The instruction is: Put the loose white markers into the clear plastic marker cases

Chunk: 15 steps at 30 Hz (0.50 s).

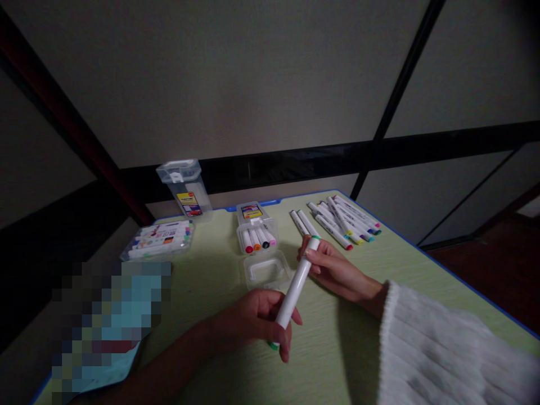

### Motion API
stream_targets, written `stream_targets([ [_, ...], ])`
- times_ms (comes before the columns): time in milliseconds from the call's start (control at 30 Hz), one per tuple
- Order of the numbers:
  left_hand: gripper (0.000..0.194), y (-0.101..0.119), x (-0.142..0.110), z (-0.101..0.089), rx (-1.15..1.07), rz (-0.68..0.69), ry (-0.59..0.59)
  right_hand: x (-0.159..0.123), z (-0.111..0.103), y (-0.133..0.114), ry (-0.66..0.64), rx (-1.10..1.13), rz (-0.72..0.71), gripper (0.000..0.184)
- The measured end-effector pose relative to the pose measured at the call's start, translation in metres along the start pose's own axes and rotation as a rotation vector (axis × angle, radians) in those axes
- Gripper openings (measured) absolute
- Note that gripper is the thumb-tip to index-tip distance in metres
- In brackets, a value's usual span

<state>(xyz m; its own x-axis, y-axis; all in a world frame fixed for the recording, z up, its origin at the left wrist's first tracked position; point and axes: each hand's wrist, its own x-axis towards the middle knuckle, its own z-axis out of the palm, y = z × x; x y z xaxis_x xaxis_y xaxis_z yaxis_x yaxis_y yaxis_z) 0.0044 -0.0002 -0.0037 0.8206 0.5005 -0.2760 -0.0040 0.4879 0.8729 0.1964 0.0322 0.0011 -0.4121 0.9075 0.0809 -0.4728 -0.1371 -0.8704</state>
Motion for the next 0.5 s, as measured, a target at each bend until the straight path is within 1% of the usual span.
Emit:
stream_targets([
  [333, 0.046, 0.0003, 0.0, 0.0008, 0.005, 0.022, -0.024, 0.0002, 0.001, 0.0005, 0.016, 0.013, 0.002, 0.038],
  [500, 0.049, 0.0027, -0.0003, 0.0017, 0.036, 0.007, -0.007, 0.0, 0.0015, 0.0001, 0.021, 0.025, 0.007, 0.039],
])
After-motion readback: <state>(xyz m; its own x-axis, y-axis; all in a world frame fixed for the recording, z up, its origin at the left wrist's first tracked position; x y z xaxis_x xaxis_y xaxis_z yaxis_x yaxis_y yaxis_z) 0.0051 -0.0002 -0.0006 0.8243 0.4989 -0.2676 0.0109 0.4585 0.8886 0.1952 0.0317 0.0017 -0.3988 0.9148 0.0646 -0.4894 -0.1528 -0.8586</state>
